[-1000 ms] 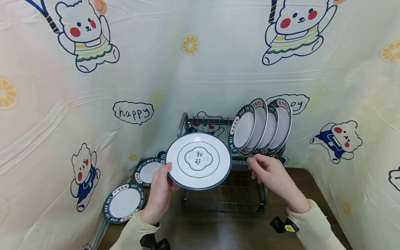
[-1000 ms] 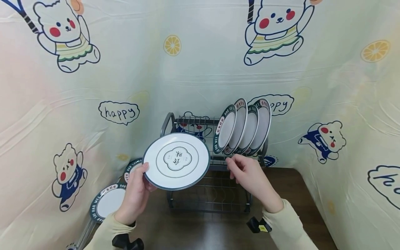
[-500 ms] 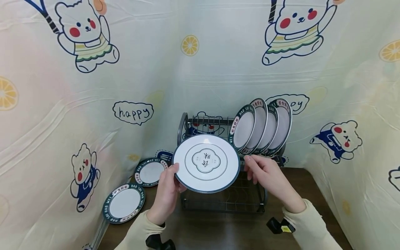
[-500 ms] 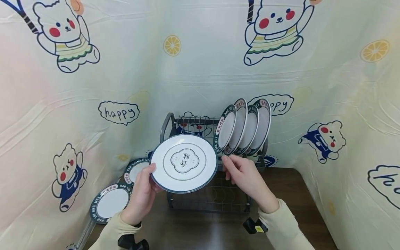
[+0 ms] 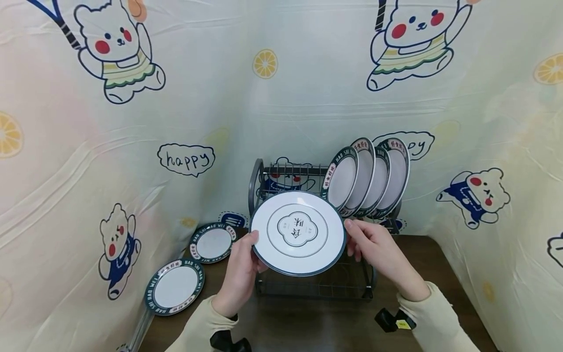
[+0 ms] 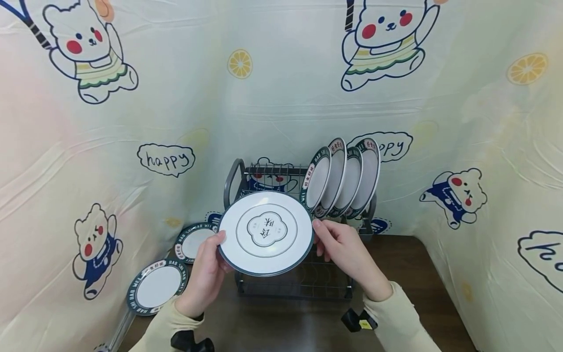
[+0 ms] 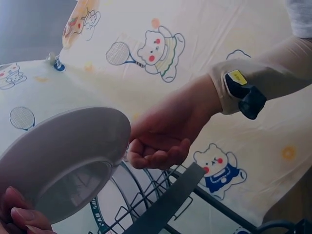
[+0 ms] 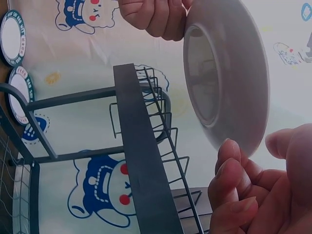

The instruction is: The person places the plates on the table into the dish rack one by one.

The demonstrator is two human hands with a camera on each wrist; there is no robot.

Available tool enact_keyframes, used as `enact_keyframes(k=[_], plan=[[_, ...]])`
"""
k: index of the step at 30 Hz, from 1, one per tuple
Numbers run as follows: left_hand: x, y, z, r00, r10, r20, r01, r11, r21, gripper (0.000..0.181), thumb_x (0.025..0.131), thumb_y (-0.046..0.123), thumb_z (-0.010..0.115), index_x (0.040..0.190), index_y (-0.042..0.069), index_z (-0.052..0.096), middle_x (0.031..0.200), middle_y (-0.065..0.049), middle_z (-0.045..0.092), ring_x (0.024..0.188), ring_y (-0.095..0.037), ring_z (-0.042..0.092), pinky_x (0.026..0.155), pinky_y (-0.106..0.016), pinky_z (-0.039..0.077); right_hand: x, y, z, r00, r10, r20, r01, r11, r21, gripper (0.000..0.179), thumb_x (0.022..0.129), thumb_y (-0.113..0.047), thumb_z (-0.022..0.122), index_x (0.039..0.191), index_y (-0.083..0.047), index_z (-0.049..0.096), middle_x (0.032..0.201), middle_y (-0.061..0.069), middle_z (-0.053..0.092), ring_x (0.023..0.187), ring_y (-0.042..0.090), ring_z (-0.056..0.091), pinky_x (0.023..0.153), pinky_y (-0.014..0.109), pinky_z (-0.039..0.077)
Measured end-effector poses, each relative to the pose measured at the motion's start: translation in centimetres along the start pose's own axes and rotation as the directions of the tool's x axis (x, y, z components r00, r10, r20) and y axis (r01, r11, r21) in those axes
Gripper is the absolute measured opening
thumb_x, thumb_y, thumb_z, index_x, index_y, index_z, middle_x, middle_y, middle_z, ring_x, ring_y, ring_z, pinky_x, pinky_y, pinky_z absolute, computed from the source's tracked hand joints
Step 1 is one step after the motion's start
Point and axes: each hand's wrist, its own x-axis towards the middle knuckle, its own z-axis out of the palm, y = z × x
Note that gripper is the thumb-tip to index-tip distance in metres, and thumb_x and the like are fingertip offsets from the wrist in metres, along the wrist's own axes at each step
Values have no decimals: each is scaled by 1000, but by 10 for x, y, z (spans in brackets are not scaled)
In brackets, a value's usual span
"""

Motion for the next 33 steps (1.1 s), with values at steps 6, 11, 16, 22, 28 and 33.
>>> enact_keyframes(k=[6, 11, 16, 22, 28, 33], plan=[[0, -1, 4, 1000, -13, 22, 12, 1000, 28, 42, 113, 31, 34, 105, 0, 60, 71, 0, 57, 56, -10, 43, 55, -20, 38, -2, 2, -3, 1000, 2, 2, -2, 1000, 3, 35, 112, -31, 49, 94, -7, 68, 73, 5, 64, 61, 22, 60, 51, 30, 49], [-1, -2, 7, 999, -36, 21, 36, 999, 26, 44, 113, 31, 34, 107, -3, 61, 71, -1, 58, 57, -11, 44, 55, -20, 39, -3, 3, -4, 1000, 26, 14, -27, 999, 27, 36, 112, -32, 48, 95, -6, 67, 74, 7, 63, 61, 23, 60, 49, 30, 49], [-2, -3, 10, 998, -56, 18, 56, 998, 37, 46, 112, 32, 35, 112, -6, 60, 74, -1, 59, 58, -11, 45, 56, -21, 40, -5, 5, -5, 999, 44, 26, -45, 998, 51, 36, 112, -32, 48, 97, -5, 67, 74, 9, 63, 60, 24, 60, 49, 30, 48], [-2, -5, 11, 998, -61, 26, 60, 998, 28, 45, 112, 31, 34, 110, -5, 61, 72, -1, 58, 57, -11, 44, 56, -21, 39, -6, 6, -5, 999, 40, 27, -42, 997, 71, 36, 112, -31, 49, 96, -4, 67, 73, 9, 62, 59, 23, 59, 48, 30, 48], [-2, -6, 12, 998, -54, 39, 53, 999, 12, 43, 112, 31, 34, 106, -1, 62, 71, 0, 57, 57, -11, 44, 56, -21, 38, -6, 8, -5, 999, 31, 31, -33, 996, 87, 35, 112, -29, 50, 94, -4, 67, 72, 9, 63, 57, 23, 58, 47, 29, 48], [-1, -6, 11, 998, -44, 53, 43, 999, 18, 45, 113, 32, 34, 108, -4, 61, 70, 0, 57, 57, -12, 44, 55, -21, 38, -6, 7, -5, 999, 28, 43, -32, 995, 99, 32, 111, -26, 51, 99, -3, 68, 72, 10, 62, 58, 22, 58, 47, 29, 48]])
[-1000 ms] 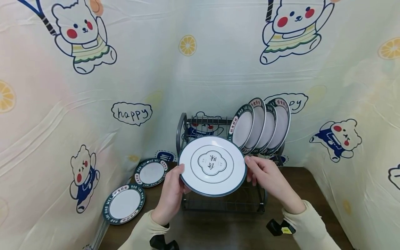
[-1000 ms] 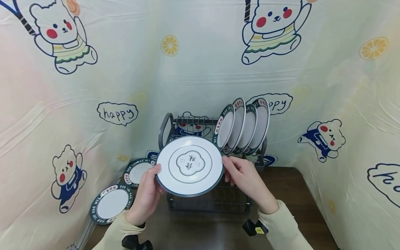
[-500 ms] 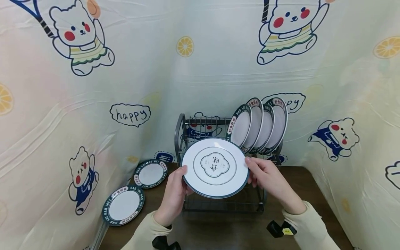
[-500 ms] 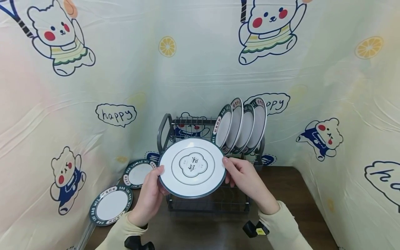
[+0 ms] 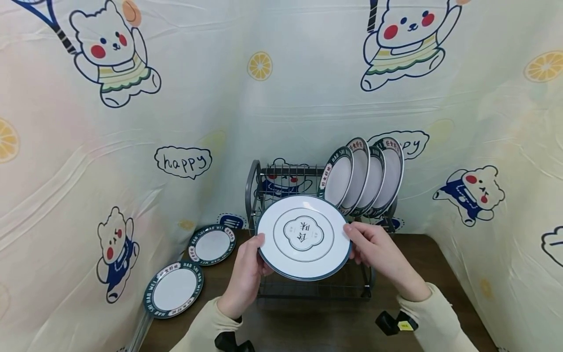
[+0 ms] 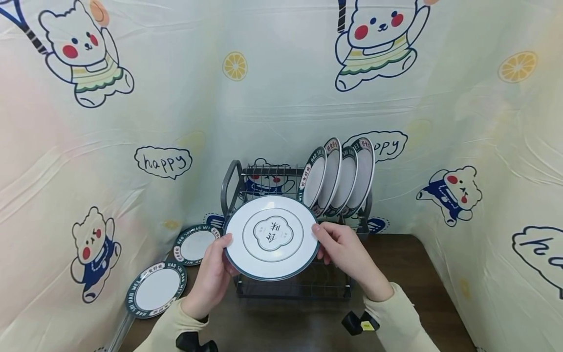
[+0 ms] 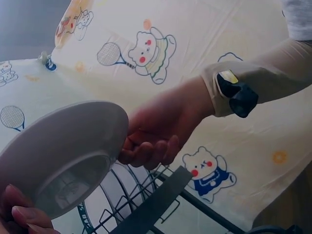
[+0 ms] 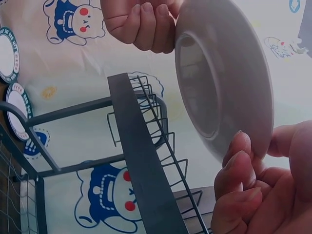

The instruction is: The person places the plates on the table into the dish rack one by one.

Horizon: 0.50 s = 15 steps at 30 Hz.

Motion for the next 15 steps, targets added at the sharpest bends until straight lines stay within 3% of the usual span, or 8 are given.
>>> enact_keyframes(k=[8, 15], plan=[[6, 0, -6, 999, -21, 46, 18, 996, 83, 45, 113, 31, 35, 105, -4, 60, 72, -6, 51, 58, -14, 43, 55, -23, 38, 1, -1, -4, 998, 57, 10, -57, 993, 107, 33, 110, -26, 53, 100, 1, 68, 70, 12, 60, 55, 20, 55, 45, 27, 46], [15, 1, -15, 990, -20, 136, -17, 965, 263, 47, 115, 33, 33, 95, -1, 60, 71, -7, 51, 60, -15, 48, 58, -23, 42, 1, -2, -7, 999, 48, 2, -47, 985, 168, 34, 110, -20, 51, 91, 4, 65, 67, 10, 60, 52, 18, 53, 43, 26, 45]])
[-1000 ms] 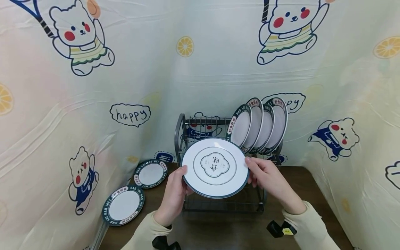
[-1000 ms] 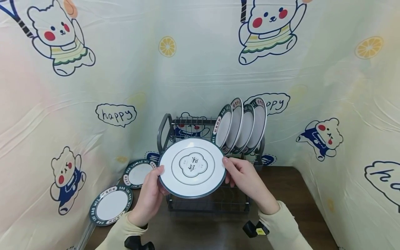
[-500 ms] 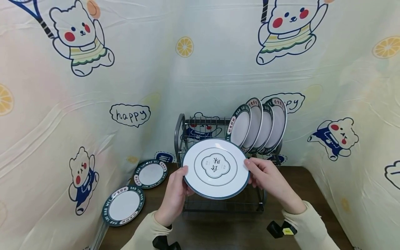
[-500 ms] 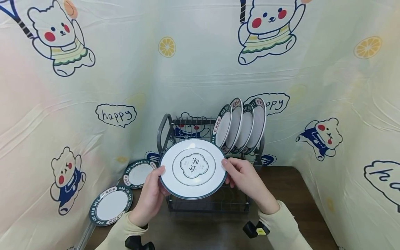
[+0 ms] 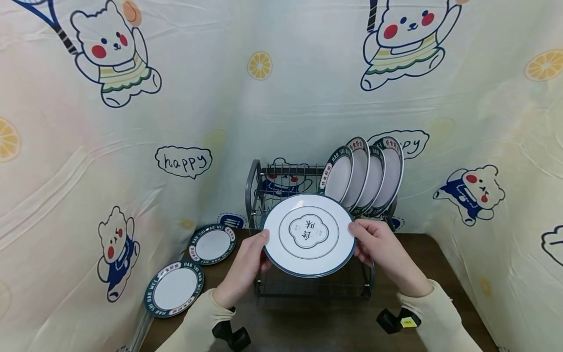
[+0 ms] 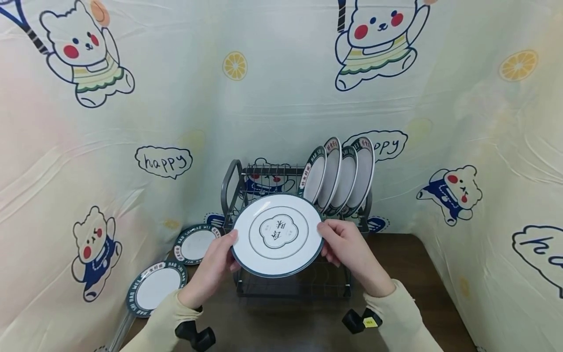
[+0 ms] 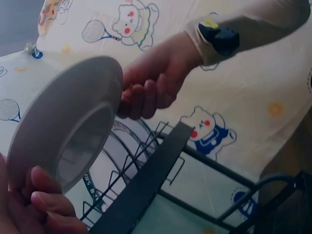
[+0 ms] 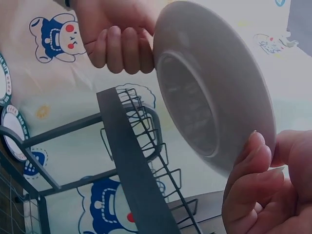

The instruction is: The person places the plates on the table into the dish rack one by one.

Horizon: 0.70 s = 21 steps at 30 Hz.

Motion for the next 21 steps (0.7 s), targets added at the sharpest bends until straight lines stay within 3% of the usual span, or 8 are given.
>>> enact_keyframes(k=[7, 10, 12, 15, 19, 21], plan=[[9, 0, -13, 993, 75, 88, -91, 975, 205, 51, 116, 33, 31, 93, 1, 63, 70, -8, 54, 59, -24, 51, 57, -24, 44, -2, -8, -4, 1000, 10, -19, -10, 1000, -17, 33, 110, -20, 53, 94, 5, 65, 67, 11, 60, 51, 18, 53, 43, 27, 46], [12, 1, -19, 992, 105, 69, -122, 941, 315, 51, 116, 33, 31, 85, 5, 60, 67, -4, 53, 59, -21, 51, 57, -26, 44, -3, -13, -6, 999, 17, -37, -18, 999, -34, 32, 110, -21, 53, 97, 5, 66, 68, 11, 61, 52, 19, 54, 43, 28, 47], [15, 2, -24, 990, 139, 37, -142, 906, 399, 49, 116, 33, 33, 82, 9, 58, 67, -1, 51, 60, -19, 50, 58, -27, 44, -3, -17, -8, 999, 18, -50, -20, 999, -40, 32, 110, -21, 53, 98, 6, 65, 68, 11, 61, 52, 19, 55, 43, 29, 48], [21, 5, -33, 976, 216, -19, -169, 816, 553, 43, 114, 32, 40, 79, 13, 55, 63, 2, 47, 57, -17, 47, 54, -28, 41, -3, -24, -12, 997, 15, -70, -18, 999, -46, 33, 110, -21, 52, 96, 7, 64, 68, 10, 61, 52, 19, 55, 43, 30, 48], [31, 9, -46, 943, 321, -85, -145, 630, 763, 37, 111, 32, 50, 79, 14, 56, 60, 3, 47, 52, -15, 44, 50, -28, 38, 0, -35, -19, 995, 7, -95, -14, 997, -78, 35, 110, -22, 52, 92, 6, 62, 67, 9, 61, 52, 19, 54, 42, 31, 47], [36, 10, -52, 929, 348, -126, -97, 556, 826, 35, 110, 33, 52, 82, 12, 59, 61, 2, 50, 51, -15, 46, 48, -30, 39, 3, -41, -21, 994, 0, -106, -12, 994, -105, 36, 109, -22, 52, 89, 5, 62, 67, 9, 61, 52, 19, 54, 42, 31, 47]])
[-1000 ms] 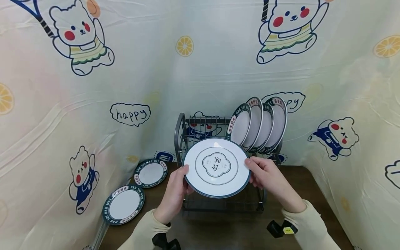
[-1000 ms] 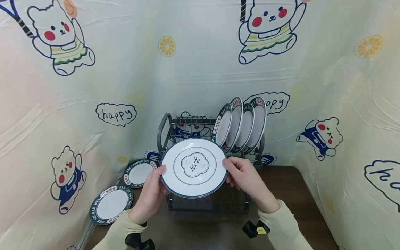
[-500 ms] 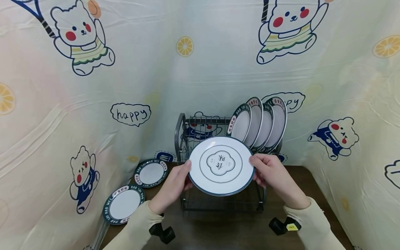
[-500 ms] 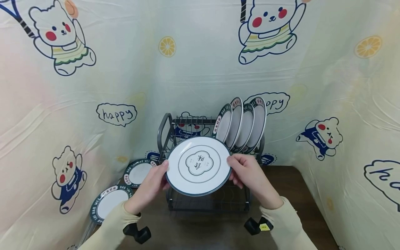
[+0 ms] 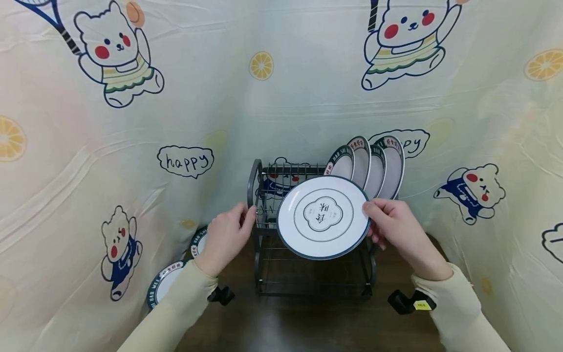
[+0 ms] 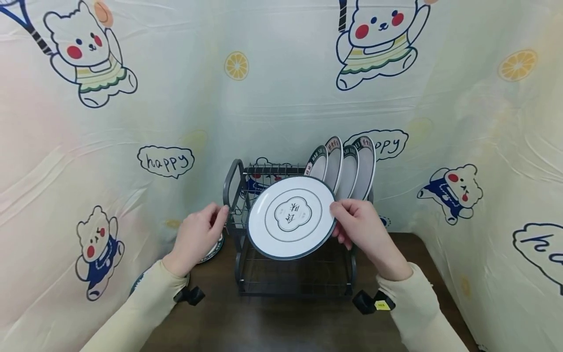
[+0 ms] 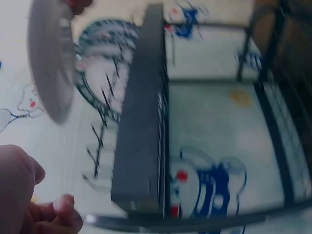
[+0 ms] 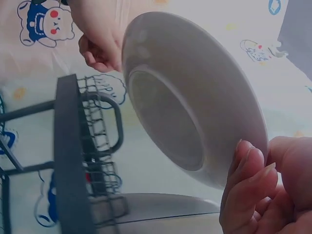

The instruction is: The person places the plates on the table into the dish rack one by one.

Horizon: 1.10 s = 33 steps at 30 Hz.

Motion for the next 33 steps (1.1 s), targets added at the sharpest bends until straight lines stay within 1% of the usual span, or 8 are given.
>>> enact_keyframes(k=[4, 9, 14, 17, 21, 24, 27, 33], plan=[[14, -10, -1, 999, -40, -37, 44, 992, 119, 37, 108, 38, 52, 96, 5, 62, 62, -1, 55, 48, -17, 48, 42, -32, 38, 7, -14, -9, 999, -22, -35, 20, 998, -62, 36, 109, -24, 52, 88, 3, 63, 67, 9, 61, 51, 19, 54, 42, 31, 47], [27, -20, 3, 997, -77, 4, 76, 984, 160, 43, 109, 42, 48, 108, 1, 61, 61, -3, 55, 45, -19, 47, 39, -32, 36, 17, -35, -22, 997, -54, -59, 45, 988, -145, 37, 108, -25, 51, 90, 4, 65, 68, 8, 63, 51, 19, 55, 43, 30, 48], [37, -18, 4, 992, -108, 58, 98, 983, 155, 46, 110, 43, 46, 108, 0, 62, 61, -4, 54, 47, -21, 48, 41, -33, 37, 28, -57, -35, 993, -87, -85, 64, 967, -247, 39, 108, -27, 49, 91, 2, 68, 69, 9, 64, 51, 22, 57, 44, 30, 49], [42, -15, 5, 987, -127, 98, 110, 981, 161, 45, 111, 41, 44, 99, 2, 61, 62, -4, 53, 48, -22, 49, 42, -33, 37, 34, -71, -40, 990, -103, -97, 68, 947, -314, 40, 108, -29, 49, 88, 0, 68, 69, 10, 65, 50, 24, 57, 44, 31, 50], [45, -10, 7, 974, -143, 173, 107, 973, 204, 45, 114, 36, 39, 83, 7, 54, 62, -4, 47, 48, -21, 47, 42, -31, 35, 42, -88, -46, 985, -131, -109, 75, 906, -416, 43, 107, -29, 47, 82, -2, 69, 69, 11, 67, 49, 27, 58, 45, 33, 50], [46, -8, 8, 966, -147, 212, 96, 968, 231, 45, 114, 32, 37, 79, 8, 51, 61, -3, 44, 48, -21, 45, 42, -30, 34, 48, -98, -49, 980, -154, -122, 77, 872, -484, 44, 105, -26, 45, 77, -3, 69, 67, 11, 67, 48, 29, 58, 46, 34, 50], [46, -8, 9, 969, -137, 207, 86, 968, 238, 44, 114, 30, 40, 79, 7, 51, 60, -3, 43, 47, -21, 45, 42, -30, 33, 55, -105, -51, 978, -167, -124, 76, 843, -532, 43, 103, -25, 44, 74, -4, 69, 66, 11, 67, 47, 28, 58, 45, 35, 49], [47, -8, 10, 973, -121, 195, 75, 971, 227, 42, 114, 28, 42, 80, 7, 53, 60, -3, 43, 46, -19, 44, 41, -28, 33, 73, -119, -51, 973, -211, -99, 96, 749, -656, 44, 99, -23, 43, 65, -7, 66, 62, 6, 65, 58, 26, 57, 51, 35, 43]])
